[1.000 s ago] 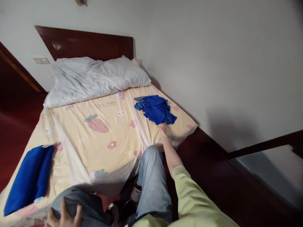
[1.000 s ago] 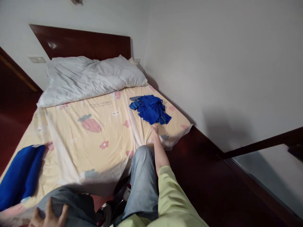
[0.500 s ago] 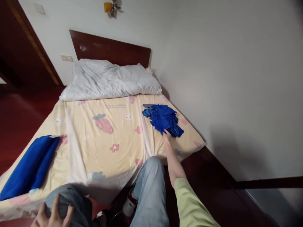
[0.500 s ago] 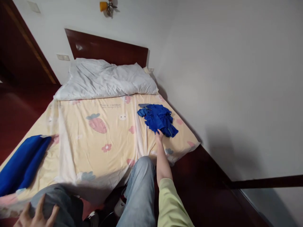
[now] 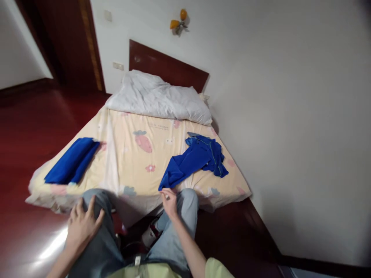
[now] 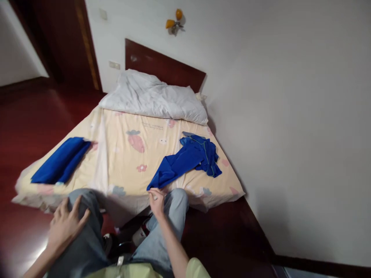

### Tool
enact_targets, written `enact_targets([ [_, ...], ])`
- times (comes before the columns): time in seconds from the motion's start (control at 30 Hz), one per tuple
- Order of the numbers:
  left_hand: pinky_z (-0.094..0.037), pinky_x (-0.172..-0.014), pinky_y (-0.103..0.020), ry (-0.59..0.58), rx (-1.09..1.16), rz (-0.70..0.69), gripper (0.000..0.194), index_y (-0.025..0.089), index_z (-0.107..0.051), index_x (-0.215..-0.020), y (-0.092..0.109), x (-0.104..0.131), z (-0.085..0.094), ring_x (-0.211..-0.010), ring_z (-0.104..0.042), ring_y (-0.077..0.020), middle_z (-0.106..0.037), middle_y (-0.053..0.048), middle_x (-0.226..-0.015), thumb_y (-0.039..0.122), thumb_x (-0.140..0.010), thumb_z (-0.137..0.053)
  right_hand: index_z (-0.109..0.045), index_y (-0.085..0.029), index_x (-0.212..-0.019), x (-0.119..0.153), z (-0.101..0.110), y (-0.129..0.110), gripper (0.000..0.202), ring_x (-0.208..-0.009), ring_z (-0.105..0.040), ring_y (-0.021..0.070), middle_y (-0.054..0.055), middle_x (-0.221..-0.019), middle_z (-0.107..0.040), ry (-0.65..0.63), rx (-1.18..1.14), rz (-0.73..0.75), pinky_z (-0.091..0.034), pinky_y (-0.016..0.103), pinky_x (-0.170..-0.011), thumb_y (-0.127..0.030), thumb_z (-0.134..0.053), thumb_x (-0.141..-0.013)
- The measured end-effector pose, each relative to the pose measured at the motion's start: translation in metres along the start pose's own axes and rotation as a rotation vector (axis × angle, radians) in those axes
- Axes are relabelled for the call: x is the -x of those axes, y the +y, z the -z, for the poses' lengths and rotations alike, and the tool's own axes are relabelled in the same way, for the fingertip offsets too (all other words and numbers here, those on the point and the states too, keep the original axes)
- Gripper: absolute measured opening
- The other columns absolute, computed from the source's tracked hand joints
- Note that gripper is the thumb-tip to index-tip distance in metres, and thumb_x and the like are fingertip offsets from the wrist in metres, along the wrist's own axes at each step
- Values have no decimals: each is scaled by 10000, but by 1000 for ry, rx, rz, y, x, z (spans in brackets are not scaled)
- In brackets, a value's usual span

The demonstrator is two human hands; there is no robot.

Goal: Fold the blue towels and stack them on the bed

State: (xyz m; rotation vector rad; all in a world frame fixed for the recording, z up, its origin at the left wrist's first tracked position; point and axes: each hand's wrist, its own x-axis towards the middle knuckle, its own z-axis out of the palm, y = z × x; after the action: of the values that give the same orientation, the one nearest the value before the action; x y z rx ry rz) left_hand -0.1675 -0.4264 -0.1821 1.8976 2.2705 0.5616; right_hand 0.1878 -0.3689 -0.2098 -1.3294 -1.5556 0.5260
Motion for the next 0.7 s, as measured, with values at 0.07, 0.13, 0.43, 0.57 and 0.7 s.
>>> enact_targets([
  [0.07, -362, -1178, -666, 40, -13, -129, 583, 43, -556, -1467, 1, 7, -5, -1524, -306, -468, -395, -295, -1596, 351, -989, -423, -786, -335, -912, 43, -25, -19, 306, -932, -747, 301, 90, -940, -748, -82, -6, -3, -636, 524, -856, -286, -488, -958],
  [0.13, -375, -1212, -589, 8, 53, -350, 499, 82, -619, -1413, 8, 20, -12, -1506, -383, -389, -496, -241, -1549, 254, -990, -417, -790, -352, -908, 78, -43, -37, 336, -915, -739, 299, 82, -925, -746, -144, -12, -8, -635, 530, -837, -275, -469, -972],
  [0.43, -459, -1207, -453, -220, 365, -962, 430, 181, -669, -1355, 82, 71, -21, -1441, -520, -236, -641, -158, -1442, 69, -985, -480, -626, -271, -590, 123, -33, -68, 380, -830, -643, 249, 63, -760, -662, -421, 140, -47, -596, 439, -810, -90, -466, -883],
  [0.57, -443, -1221, -477, -171, 342, -1049, 333, 157, -660, -1328, 83, 65, -18, -1455, -507, -249, -672, -146, -1401, 135, -1019, -539, -575, -245, -595, 127, -19, -73, 327, -769, -571, 200, 28, -706, -607, -363, -5, 33, -537, 360, -767, -39, -464, -824],
  [0.7, -455, -1217, -440, -120, 361, -1159, 284, 175, -662, -1265, 77, 62, -12, -1398, -562, -194, -694, -122, -1375, 102, -1018, -543, -471, -239, -609, 130, -18, -80, 296, -710, -521, 163, -10, -655, -545, -267, -80, 132, -480, 298, -707, -5, -465, -791],
])
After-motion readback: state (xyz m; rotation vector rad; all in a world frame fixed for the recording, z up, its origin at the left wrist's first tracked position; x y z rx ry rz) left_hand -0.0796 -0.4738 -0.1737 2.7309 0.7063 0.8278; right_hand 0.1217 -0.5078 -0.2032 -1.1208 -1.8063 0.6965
